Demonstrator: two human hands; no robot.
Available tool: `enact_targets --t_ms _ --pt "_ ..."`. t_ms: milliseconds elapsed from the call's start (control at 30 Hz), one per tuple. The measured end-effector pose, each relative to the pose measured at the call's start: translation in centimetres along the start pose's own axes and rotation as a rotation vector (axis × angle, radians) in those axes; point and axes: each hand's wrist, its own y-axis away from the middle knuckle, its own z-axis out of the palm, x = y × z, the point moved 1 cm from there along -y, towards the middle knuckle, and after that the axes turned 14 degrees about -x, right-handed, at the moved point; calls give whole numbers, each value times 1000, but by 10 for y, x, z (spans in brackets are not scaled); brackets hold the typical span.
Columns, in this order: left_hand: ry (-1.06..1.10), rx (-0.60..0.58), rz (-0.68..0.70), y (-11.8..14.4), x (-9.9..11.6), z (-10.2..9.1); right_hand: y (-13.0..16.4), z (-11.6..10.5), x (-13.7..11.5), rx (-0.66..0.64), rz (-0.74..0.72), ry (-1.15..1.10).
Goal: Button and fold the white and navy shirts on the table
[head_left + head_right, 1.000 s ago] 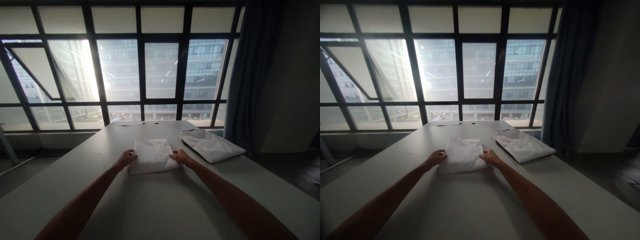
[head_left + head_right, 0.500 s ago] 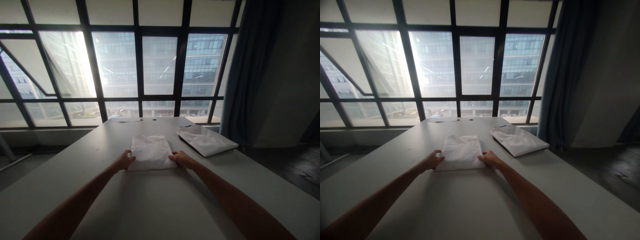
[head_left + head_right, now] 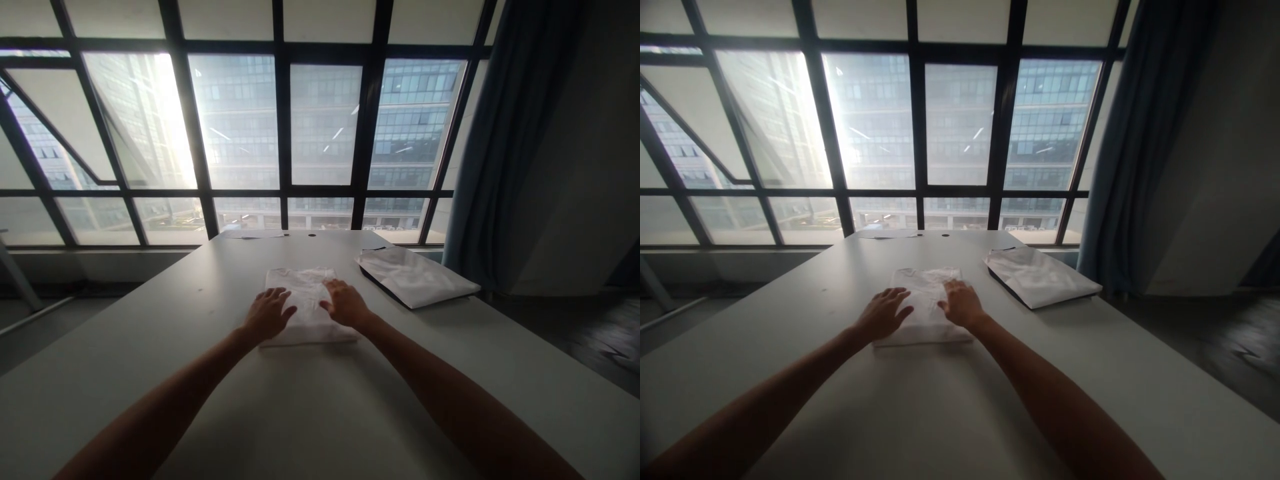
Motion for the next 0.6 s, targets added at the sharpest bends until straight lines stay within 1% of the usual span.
enact_targets --t_ms 33,67,100,167,233,300,367,433,500,533,567,600 --pt "-11 13 72 -5 5 9 -6 9 -8 -23 -108 34" --pt "-11 -11 125 -9 7 19 -11 19 -13 -79 -176 52" --pt "-6 -53 157 -13 8 29 -16 29 -16 -140 -205 55" --pt "13 -135 190 -19 5 45 -21 43 -14 -236 -201 43" --pt "29 -179 198 -19 2 51 -21 48 -7 -277 -162 31" --pt "42 -207 183 -13 2 51 -13 45 2 -300 -110 29" --pt "60 -245 170 -2 7 49 0 39 8 -316 -74 21" --pt "92 -265 194 11 12 45 15 31 11 -326 -106 12" --pt "145 -283 276 18 10 40 24 23 12 -326 -161 -10" --pt "184 -272 302 17 6 36 25 19 14 -304 -161 -31" --pt "222 -235 293 13 0 31 22 15 17 -256 -125 -56" --pt "258 -176 237 5 -9 25 16 11 21 -184 -48 -82"
